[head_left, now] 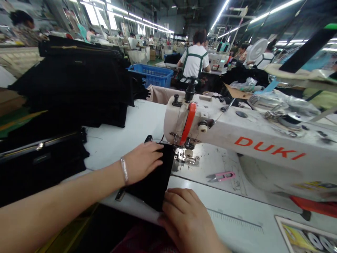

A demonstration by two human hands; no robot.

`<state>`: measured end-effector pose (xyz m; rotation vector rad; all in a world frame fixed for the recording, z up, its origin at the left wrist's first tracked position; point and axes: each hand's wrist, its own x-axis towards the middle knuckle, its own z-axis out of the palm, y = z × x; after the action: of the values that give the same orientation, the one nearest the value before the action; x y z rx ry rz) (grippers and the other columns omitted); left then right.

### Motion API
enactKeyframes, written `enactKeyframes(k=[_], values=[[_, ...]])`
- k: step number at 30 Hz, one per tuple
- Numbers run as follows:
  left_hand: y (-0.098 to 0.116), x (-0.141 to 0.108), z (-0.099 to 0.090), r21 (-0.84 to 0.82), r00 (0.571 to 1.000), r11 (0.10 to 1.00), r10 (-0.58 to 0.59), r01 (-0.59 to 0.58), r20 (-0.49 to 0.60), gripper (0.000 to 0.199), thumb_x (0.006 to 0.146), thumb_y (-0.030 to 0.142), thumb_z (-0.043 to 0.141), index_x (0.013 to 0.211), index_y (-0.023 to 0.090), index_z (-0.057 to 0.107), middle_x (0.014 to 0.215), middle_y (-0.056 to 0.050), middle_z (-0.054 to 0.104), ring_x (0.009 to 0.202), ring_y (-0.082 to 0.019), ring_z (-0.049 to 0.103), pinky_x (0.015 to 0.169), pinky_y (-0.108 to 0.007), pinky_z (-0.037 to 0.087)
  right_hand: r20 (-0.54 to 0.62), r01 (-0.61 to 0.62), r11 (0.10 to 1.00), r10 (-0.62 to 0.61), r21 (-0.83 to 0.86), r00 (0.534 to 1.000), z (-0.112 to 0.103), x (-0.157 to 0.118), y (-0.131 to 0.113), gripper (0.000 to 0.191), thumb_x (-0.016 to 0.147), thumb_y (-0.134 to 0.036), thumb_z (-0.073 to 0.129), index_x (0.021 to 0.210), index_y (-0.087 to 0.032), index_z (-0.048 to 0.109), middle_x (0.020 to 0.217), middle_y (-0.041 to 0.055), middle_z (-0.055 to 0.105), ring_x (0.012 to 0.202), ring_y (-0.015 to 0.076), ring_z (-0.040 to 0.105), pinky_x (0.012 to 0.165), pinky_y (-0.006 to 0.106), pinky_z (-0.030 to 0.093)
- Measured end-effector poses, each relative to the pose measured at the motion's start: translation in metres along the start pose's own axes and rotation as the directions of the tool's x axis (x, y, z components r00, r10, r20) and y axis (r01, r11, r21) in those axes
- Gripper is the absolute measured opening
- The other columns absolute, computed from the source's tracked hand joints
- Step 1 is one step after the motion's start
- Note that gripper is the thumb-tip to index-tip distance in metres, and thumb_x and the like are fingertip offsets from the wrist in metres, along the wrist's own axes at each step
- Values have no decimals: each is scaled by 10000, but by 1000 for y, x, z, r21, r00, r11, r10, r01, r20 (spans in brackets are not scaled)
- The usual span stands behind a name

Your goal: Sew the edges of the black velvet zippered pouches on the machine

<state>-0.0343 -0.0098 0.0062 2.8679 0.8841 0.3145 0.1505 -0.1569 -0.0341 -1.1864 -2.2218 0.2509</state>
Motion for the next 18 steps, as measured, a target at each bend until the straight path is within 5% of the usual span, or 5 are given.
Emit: enactKeyframes(k=[3,7,14,18], values=[[32,-41,2,-246,994,964,109,-101,18,302,893,285,657,1180,192,644,1214,-58,660,1107,-202,601,978,-339,499,-143,-26,999,32,46,989,13,-9,-6,90,929,-219,619,1010,-200,656,1049,19,707,965,212,596,819,353,468],[54,-74,17,-166,977,966,180,-198,-116,231,961,108,478,1111,144,650,1125,-73,682,1026,-206,596,946,-371,497,-216,-44,997,58,68,975,16,-15,-14,157,991,-215,515,1001,-194,670,950,26,708,891,190,587,799,343,466],[55,-74,23,-334,984,939,31,-88,-173,240,968,115,485,1104,197,665,1007,-60,647,925,-188,560,802,-325,501,-204,-57,997,65,46,977,14,-19,-16,141,966,-175,548,1020,-192,677,928,32,696,882,199,572,793,358,460],[55,-75,24,-282,979,947,107,-154,-176,226,972,94,457,1052,166,655,946,-60,642,875,-185,548,806,-329,489,-185,-66,997,74,48,980,13,-19,-16,136,958,-167,553,1011,-192,676,946,36,694,885,200,576,797,361,462]])
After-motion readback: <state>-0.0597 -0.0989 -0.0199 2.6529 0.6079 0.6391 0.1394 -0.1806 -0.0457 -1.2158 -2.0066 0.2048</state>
